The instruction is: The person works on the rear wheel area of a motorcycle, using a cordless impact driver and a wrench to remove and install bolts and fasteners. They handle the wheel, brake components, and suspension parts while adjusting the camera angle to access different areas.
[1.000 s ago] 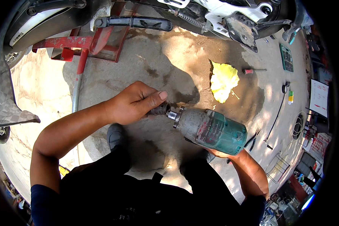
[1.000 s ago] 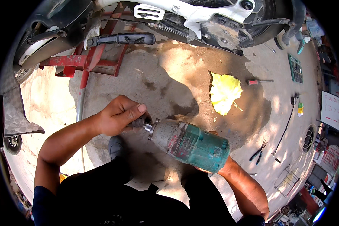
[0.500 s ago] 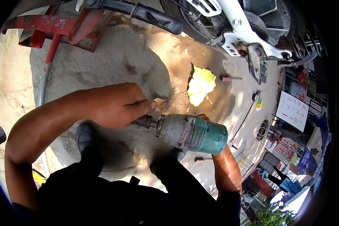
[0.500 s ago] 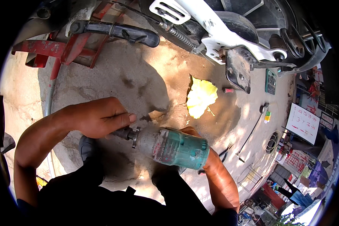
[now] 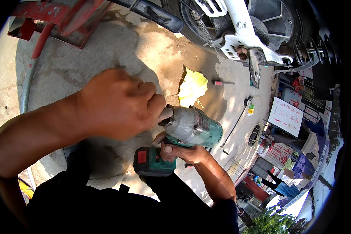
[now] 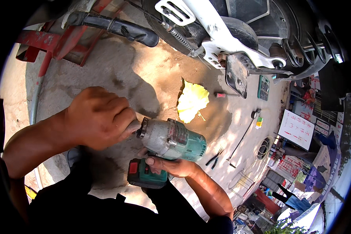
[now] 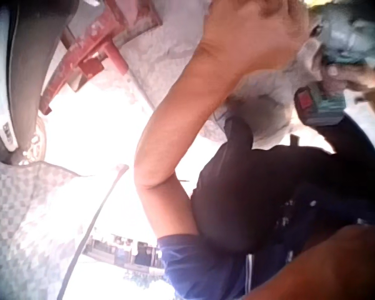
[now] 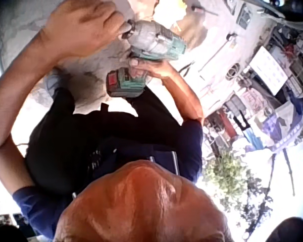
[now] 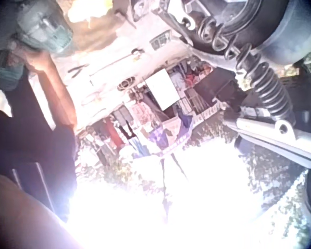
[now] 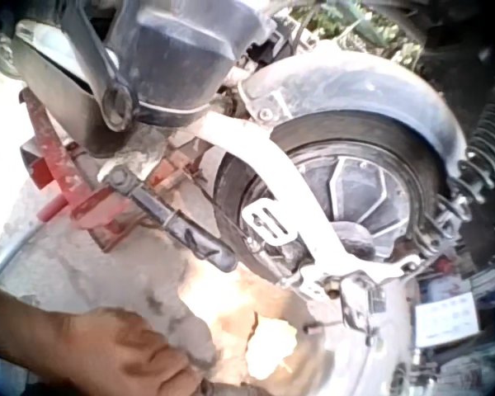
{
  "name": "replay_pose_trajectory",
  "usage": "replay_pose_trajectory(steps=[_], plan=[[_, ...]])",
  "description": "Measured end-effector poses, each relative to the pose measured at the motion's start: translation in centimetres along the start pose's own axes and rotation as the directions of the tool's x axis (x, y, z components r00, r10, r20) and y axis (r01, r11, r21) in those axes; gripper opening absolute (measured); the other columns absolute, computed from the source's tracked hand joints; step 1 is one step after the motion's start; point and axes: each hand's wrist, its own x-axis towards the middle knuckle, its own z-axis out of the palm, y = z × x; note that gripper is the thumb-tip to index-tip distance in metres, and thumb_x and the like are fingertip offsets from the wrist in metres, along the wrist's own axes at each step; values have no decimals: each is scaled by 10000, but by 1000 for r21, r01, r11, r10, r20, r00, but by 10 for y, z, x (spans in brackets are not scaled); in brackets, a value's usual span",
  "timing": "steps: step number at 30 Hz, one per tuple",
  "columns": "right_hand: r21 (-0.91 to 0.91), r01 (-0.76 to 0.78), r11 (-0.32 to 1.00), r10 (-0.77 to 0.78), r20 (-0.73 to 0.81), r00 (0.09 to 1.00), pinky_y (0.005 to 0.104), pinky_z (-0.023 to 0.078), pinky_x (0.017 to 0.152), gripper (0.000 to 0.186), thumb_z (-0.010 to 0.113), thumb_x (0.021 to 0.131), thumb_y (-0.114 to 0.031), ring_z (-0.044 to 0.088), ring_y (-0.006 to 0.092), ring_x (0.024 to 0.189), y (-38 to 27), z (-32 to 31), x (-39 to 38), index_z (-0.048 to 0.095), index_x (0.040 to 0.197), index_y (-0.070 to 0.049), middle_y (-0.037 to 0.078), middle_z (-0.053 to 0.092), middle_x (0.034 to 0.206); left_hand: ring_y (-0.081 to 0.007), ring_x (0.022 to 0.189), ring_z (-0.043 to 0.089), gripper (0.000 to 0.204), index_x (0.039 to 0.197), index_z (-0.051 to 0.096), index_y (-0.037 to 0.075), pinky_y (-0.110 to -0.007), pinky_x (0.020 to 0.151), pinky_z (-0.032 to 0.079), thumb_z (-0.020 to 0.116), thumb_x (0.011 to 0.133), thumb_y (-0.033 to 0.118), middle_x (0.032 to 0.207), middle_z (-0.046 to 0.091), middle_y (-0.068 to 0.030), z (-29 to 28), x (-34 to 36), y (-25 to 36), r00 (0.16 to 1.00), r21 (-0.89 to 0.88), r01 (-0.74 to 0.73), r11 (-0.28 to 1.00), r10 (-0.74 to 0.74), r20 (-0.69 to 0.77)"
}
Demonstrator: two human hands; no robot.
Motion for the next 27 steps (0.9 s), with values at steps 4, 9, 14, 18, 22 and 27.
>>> replay_pose_trajectory(steps=[4,9,14,18,22,27], plan=[[582,-44,812,-27,112,993,299,452,555,292,675,925,-117,541,160,581,13,20,5,591,1152,46,48,566,701,-128,492,518,161,583,490,102,-287,452,401,613,589,205,569,448,-7,1,7,-2,973,209,-184,961,208,-101],[481,38,876,-67,42,997,319,462,581,237,689,912,-131,541,159,600,21,23,4,597,1081,8,53,563,702,-133,512,507,170,632,520,92,-285,465,399,644,603,205,597,455,-9,1,4,4,965,136,-197,971,216,-148],[8,228,974,-227,-78,971,316,459,641,490,707,899,-192,545,172,638,18,20,5,485,1277,28,76,569,733,-221,601,590,188,803,617,46,-349,536,453,698,809,216,704,572,-65,8,13,-3,993,-217,-22,976,-4,-118],[-350,140,926,-286,-409,866,290,466,628,478,723,913,-173,551,142,657,26,7,-16,501,1288,25,46,575,761,-319,758,629,264,932,602,6,-392,677,486,588,977,265,819,628,-143,26,42,-15,920,-574,281,769,-386,-67],[-587,121,801,-521,-583,623,263,464,648,416,673,934,-111,535,111,682,43,-2,-22,514,1286,44,30,560,804,-220,1045,640,460,1276,502,-52,-344,843,531,613,988,289,1090,636,-166,53,68,-22,766,-800,541,259,-545,342],[-402,396,825,-533,-785,314,279,453,646,386,608,944,-96,509,128,667,30,32,1,468,1270,58,49,538,787,-234,1135,579,450,1257,496,-16,-364,890,508,691,935,232,1180,595,-151,93,88,-27,760,-945,242,221,-648,43]])
